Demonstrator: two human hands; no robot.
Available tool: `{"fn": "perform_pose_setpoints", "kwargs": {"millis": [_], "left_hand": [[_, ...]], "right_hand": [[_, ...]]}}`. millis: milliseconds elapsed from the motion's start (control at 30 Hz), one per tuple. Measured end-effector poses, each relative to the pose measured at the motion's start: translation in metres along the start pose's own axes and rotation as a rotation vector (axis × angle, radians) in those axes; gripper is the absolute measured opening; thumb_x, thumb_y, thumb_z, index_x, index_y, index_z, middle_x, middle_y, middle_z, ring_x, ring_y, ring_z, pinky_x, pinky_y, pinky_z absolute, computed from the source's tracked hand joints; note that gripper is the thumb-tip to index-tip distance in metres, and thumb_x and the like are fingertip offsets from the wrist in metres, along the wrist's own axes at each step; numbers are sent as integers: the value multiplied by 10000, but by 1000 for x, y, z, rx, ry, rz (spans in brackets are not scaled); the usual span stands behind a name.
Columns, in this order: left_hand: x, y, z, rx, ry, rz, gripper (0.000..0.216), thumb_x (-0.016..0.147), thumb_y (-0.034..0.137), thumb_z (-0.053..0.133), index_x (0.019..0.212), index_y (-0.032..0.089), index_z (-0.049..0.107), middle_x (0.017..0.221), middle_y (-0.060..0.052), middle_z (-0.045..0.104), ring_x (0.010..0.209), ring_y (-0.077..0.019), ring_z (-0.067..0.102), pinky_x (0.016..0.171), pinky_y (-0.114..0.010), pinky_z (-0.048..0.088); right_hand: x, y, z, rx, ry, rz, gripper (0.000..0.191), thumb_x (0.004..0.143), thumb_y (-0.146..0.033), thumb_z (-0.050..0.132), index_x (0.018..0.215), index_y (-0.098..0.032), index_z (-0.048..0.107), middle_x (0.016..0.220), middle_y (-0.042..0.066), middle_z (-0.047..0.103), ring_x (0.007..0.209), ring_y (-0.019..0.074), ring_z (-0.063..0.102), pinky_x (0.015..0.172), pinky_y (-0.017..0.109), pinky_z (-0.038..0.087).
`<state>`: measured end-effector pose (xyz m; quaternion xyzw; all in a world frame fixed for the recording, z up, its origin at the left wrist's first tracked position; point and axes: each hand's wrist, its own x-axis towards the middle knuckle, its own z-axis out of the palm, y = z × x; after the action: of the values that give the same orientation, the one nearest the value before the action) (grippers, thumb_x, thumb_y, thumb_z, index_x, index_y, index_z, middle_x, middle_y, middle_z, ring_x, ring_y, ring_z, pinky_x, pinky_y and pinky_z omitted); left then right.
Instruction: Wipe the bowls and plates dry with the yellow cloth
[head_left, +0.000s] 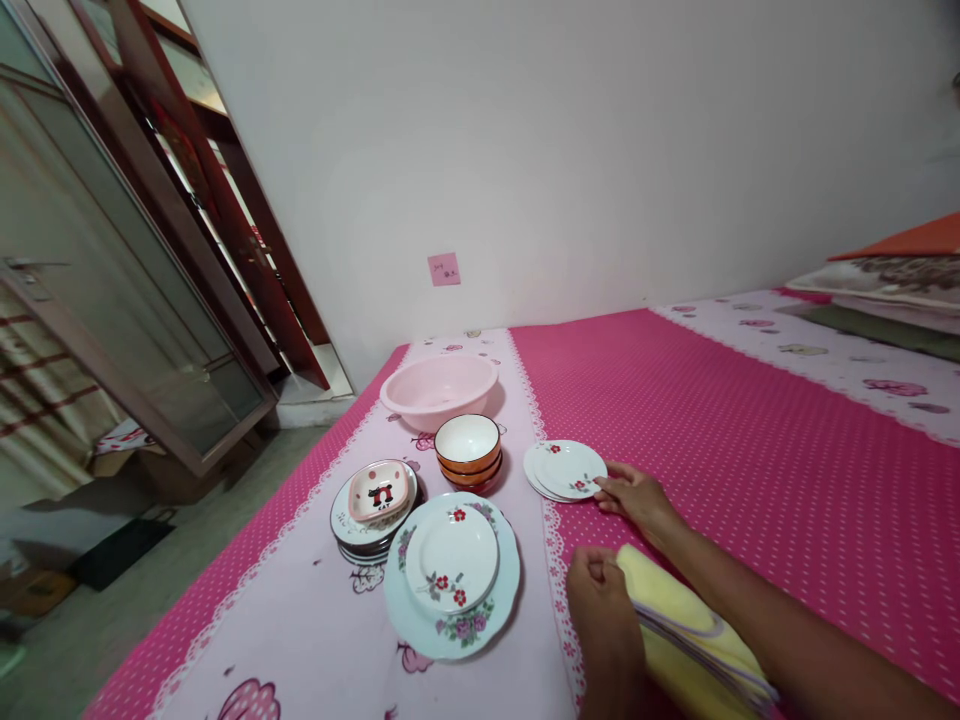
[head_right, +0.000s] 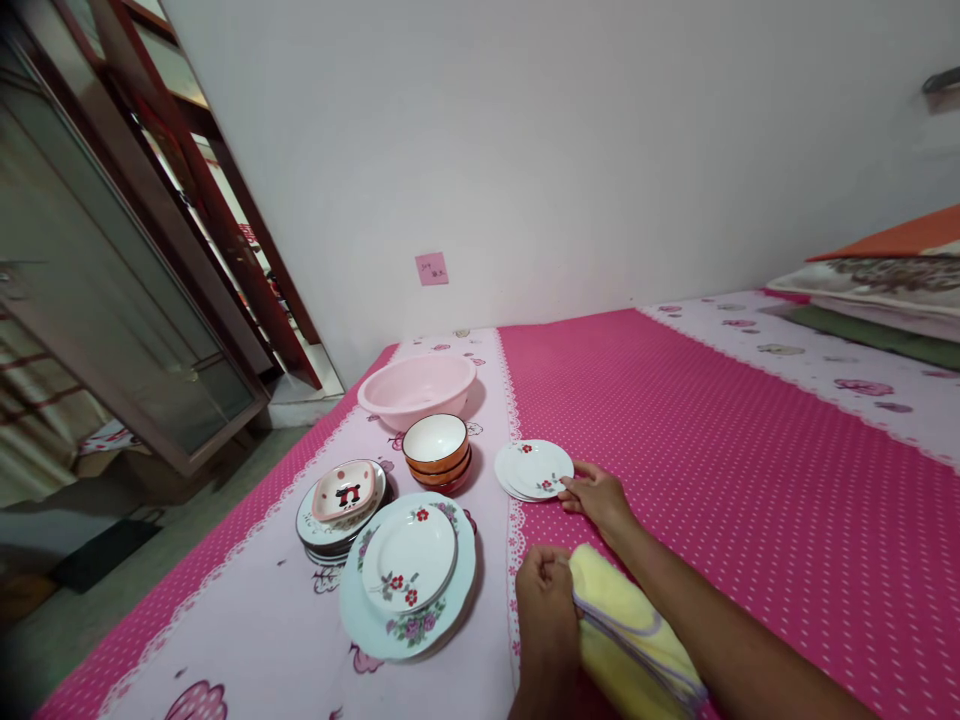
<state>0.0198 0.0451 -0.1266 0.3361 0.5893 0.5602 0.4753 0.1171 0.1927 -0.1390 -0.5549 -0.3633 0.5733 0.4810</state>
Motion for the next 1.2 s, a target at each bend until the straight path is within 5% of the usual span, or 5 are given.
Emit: {"fn": "perform_pose_setpoints", "kwargs": {"millis": [400,600,767,867,1200], "left_hand": [[1,-1,0,8,13,-8,225,801,414,663,710,248,540,682,-5,568,688,-199,518,671,-310,419],[1,1,-2,9,-1,27,223,821,412,617,701,245,530,668,1,545,666,-188,504,634,-304,398],[5,4,-7,29,9,32,150,853,284,460,819,212,588,676,-9,552,611,-185,505,593,-310,394],[5,8,-12,66,56,52,196,900,279,394,890,212,577,707,-5,550,639,-191,522,629,-317,418],[-13,15,-21,318,-5,126,282,814,497,692,861,225,633,917,-92,720,919,-294,633,861,-385,431]], "right_hand": [[-2,-4,6,-2,-13,-52,244,992,-312,667,1181,-159,649,1038,34,704,786,146,690,675,309,613],[-48,-15,-20,-125,-50,-135,223,821,-170,776,1034,-147,715,700,16,717,631,183,699,593,282,570],[-119,-10,-69,-247,-69,-215,292,642,-404,860,868,-229,800,1052,122,809,1060,332,729,931,387,579],[-154,15,-89,-281,12,-211,419,688,-606,735,929,-269,801,1198,121,786,1198,381,683,1038,450,541],[-182,53,-57,-398,115,-348,519,671,-511,763,1128,-272,709,1159,78,786,1067,332,726,975,417,548]]}}
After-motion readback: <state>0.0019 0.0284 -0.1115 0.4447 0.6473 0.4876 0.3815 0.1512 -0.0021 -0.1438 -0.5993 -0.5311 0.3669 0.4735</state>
